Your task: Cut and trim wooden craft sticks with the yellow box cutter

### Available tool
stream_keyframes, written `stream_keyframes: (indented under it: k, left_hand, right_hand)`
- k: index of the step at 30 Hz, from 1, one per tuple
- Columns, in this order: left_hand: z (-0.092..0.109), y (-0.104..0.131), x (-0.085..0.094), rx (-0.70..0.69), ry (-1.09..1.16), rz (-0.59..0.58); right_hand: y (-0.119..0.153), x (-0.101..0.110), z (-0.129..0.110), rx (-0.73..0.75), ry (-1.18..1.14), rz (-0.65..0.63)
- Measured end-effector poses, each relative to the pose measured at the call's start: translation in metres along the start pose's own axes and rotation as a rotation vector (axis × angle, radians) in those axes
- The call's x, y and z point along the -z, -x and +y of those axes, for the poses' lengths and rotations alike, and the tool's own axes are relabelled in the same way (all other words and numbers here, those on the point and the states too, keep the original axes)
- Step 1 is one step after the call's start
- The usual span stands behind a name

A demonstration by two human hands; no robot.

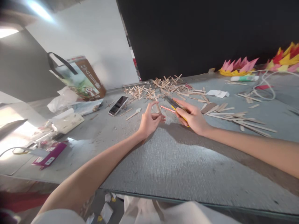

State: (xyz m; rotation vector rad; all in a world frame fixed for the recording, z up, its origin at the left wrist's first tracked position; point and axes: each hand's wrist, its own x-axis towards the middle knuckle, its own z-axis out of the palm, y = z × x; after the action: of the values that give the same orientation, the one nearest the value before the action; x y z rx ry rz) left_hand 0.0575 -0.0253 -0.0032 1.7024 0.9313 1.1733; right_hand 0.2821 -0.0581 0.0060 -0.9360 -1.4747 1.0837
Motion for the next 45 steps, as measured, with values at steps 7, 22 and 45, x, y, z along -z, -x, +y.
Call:
stream_keyframes:
  k: [7, 22, 45]
  left_hand:
    - [-0.005, -0.005, 0.007, 0.032, 0.078, 0.095]
    - [-0.004, -0.002, 0.007, -0.014, 0.051, 0.103]
    - [-0.003, 0.0, 0.006, -0.038, -0.052, 0.106]
  right_hand:
    - [0.006, 0.0, 0.007, 0.504, 0.803, -0.029]
    - [0.003, 0.0, 0.012, 0.487, 0.809, -0.217]
    - [0.004, -0.005, 0.002, 0.49, 0.752, -0.199]
